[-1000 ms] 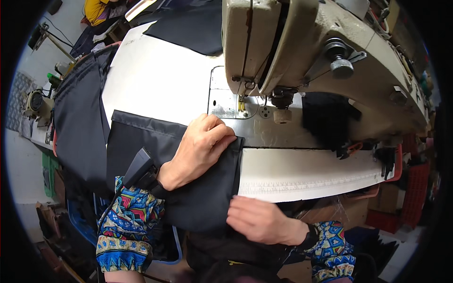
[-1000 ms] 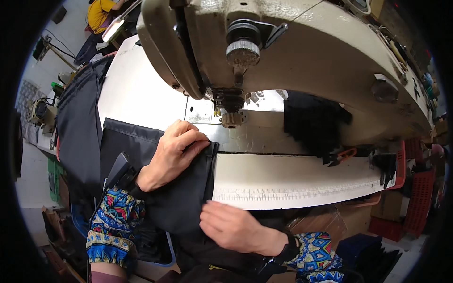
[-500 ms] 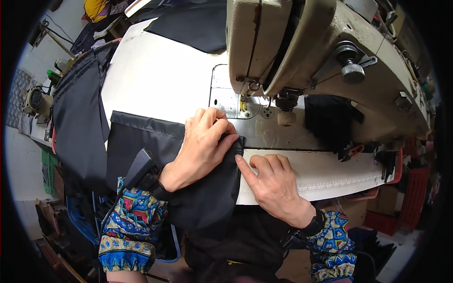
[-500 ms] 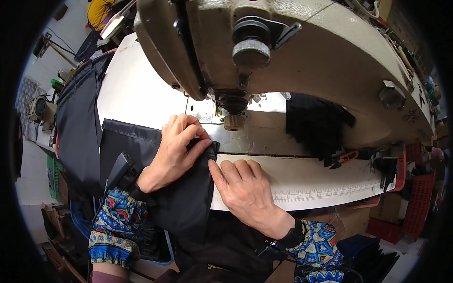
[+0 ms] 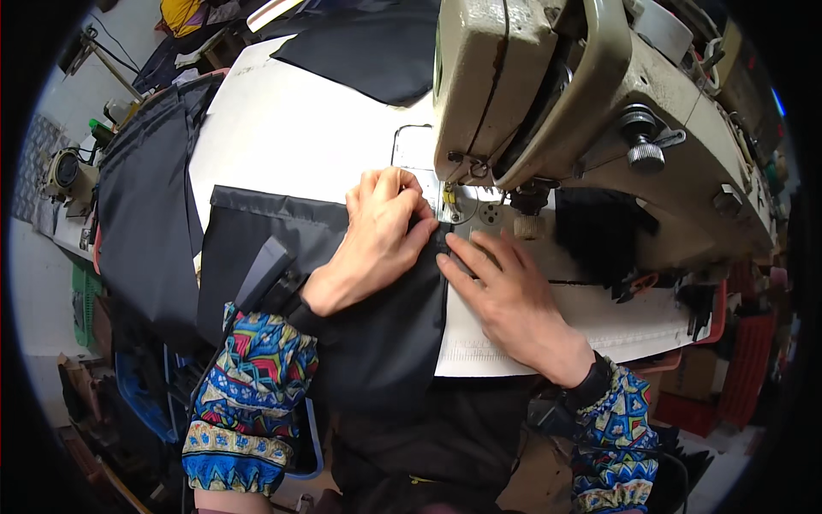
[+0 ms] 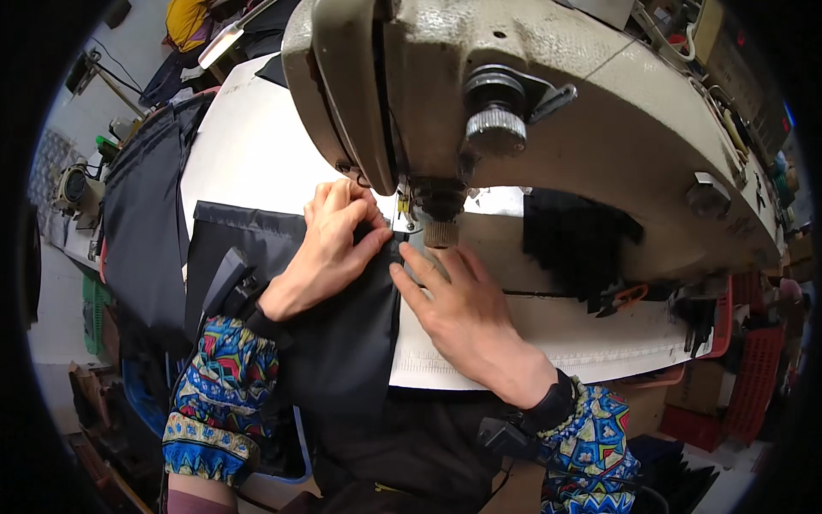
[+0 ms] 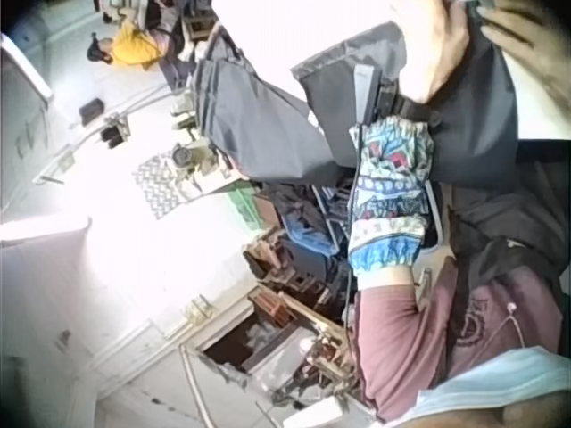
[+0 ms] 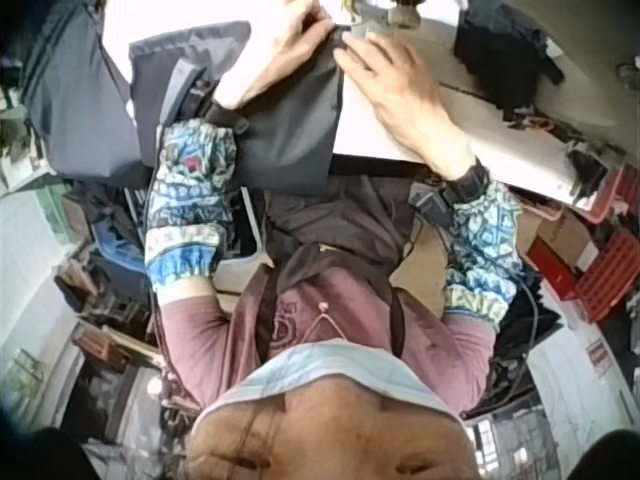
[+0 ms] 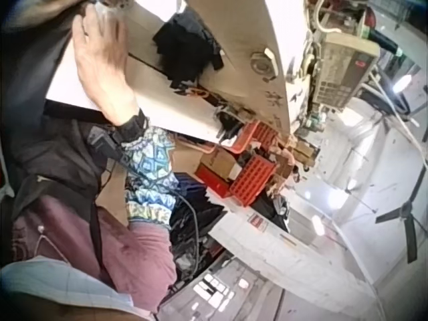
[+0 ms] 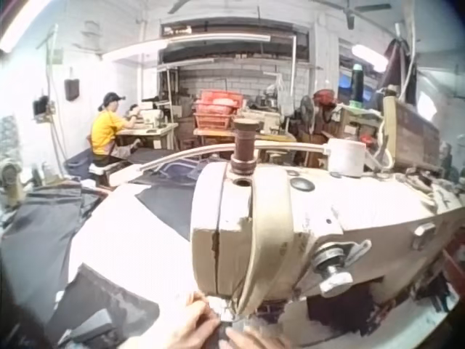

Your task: The person sews a black fabric bag using a sewing machine, periodically folding the material and inserting small black straps into the seams. They also handle a small metal bobbin, winding it and placing it into the machine before resuming the sewing process.

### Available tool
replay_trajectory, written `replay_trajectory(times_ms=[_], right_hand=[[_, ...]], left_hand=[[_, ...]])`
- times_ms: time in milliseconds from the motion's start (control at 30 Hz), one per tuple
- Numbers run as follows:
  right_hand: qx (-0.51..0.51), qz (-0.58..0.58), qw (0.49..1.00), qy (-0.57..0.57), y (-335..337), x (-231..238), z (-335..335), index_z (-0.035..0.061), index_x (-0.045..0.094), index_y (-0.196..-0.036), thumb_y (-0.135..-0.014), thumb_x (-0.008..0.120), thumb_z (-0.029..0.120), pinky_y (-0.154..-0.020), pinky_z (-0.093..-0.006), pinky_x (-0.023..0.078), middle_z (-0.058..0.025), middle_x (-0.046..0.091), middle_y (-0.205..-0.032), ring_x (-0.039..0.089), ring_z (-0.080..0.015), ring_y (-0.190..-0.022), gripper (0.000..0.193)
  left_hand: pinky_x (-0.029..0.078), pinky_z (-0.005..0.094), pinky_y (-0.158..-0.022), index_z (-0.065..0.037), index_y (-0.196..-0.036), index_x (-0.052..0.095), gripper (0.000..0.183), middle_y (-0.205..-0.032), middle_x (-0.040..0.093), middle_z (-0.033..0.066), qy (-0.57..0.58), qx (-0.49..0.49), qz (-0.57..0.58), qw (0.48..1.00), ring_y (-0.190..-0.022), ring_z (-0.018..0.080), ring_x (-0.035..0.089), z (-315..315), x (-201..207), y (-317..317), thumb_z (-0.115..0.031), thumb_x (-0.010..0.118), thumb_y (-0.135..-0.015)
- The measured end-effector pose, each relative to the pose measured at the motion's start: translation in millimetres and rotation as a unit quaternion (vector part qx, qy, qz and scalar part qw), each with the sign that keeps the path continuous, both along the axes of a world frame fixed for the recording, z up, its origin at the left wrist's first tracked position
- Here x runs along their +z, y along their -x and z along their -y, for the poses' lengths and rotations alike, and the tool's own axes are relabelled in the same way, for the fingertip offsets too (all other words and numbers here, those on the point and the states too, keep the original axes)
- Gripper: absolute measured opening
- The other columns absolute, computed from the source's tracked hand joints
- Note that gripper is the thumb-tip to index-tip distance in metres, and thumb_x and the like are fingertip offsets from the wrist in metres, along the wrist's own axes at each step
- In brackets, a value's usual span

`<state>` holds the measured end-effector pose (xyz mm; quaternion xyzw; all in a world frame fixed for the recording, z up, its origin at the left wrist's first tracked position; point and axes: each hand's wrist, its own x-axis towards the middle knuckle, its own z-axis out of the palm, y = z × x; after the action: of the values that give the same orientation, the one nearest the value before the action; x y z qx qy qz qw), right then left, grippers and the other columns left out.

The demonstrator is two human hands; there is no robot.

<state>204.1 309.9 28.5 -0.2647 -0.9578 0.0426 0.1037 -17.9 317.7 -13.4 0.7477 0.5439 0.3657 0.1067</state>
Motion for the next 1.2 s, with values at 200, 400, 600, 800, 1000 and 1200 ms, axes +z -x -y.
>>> replay_trajectory(times_ms=[200, 400, 600, 800, 1000, 1200], right_hand=[[-0.009, -0.009, 1.0, -0.006, 9, -3, -9, 0.0059, 0.061, -0.132, -0.077, 0.058, -0.002, -0.096, -0.0438, 0.048, -0.012, 0.055, -0.136, 0.052, -0.0315, -0.126, 0.055], [-0.038, -0.031, 0.999, 0.005, 18, -4, -17, 0.0078, 0.062, -0.132, -0.08, 0.058, -0.001, -0.093, -0.0446, 0.049, -0.0148, 0.057, -0.13, 0.053, -0.0361, -0.121, 0.053], [-0.061, -0.063, 0.996, 0.007, 2, 9, -13, 0.0071, 0.065, -0.127, -0.082, 0.058, -0.001, -0.103, -0.0481, 0.045, -0.0149, 0.063, -0.122, 0.055, -0.0385, -0.118, 0.047], [-0.401, -0.247, 0.824, -0.314, -159, -14, 11, -0.0026, 0.07, -0.106, -0.079, 0.05, -0.018, -0.091, -0.0425, 0.048, -0.0156, 0.065, -0.107, 0.061, -0.0331, -0.108, 0.037], [-0.5, -0.095, 0.806, -0.302, -216, -27, 13, -0.003, 0.067, -0.121, -0.086, 0.053, -0.013, -0.091, -0.0417, 0.05, -0.0183, 0.068, -0.118, 0.064, -0.0354, -0.108, 0.039], [-0.488, -0.089, 0.827, -0.264, -222, -34, 22, -0.0041, 0.067, -0.119, -0.086, 0.049, -0.013, -0.093, -0.0399, 0.05, -0.0204, 0.067, -0.119, 0.065, -0.0362, -0.107, 0.039]], left_hand=[[0.034, 0.0455, -0.096, -0.004, -0.085, 0.064, 0.009, -0.108, 0.056, 0.0113, 0.017, 0.008, 0.027, 0.999, -0.108, 0.0313, 0.048, -22, 4, 15, -0.011, 0.069, -0.083], [0.033, 0.0459, -0.099, -0.004, -0.087, 0.061, 0.009, -0.106, 0.055, 0.0116, -0.007, 0.014, 0.002, 1.0, -0.109, 0.0315, 0.049, -29, 11, 23, -0.008, 0.068, -0.082], [0.036, 0.0479, -0.098, -0.005, -0.092, 0.06, 0.012, -0.11, 0.055, 0.0121, -0.018, 0.001, -0.007, 1.0, -0.109, 0.0327, 0.05, -43, 5, 26, -0.008, 0.068, -0.083], [0.042, 0.0467, -0.096, -0.012, -0.122, 0.067, 0.036, -0.126, 0.058, 0.013, -0.036, -0.167, -0.078, 0.982, -0.118, 0.0329, 0.051, 19, 11, 8, -0.017, 0.072, -0.086], [0.041, 0.0472, -0.103, -0.014, -0.129, 0.066, 0.04, -0.134, 0.056, 0.0127, -0.032, -0.116, -0.168, 0.978, -0.123, 0.0323, 0.049, 33, 24, 16, -0.022, 0.071, -0.09], [0.041, 0.0472, -0.102, -0.014, -0.128, 0.066, 0.039, -0.131, 0.057, 0.0131, -0.046, -0.129, -0.145, 0.98, -0.121, 0.0328, 0.05, 22, 8, 8, -0.022, 0.071, -0.09]])
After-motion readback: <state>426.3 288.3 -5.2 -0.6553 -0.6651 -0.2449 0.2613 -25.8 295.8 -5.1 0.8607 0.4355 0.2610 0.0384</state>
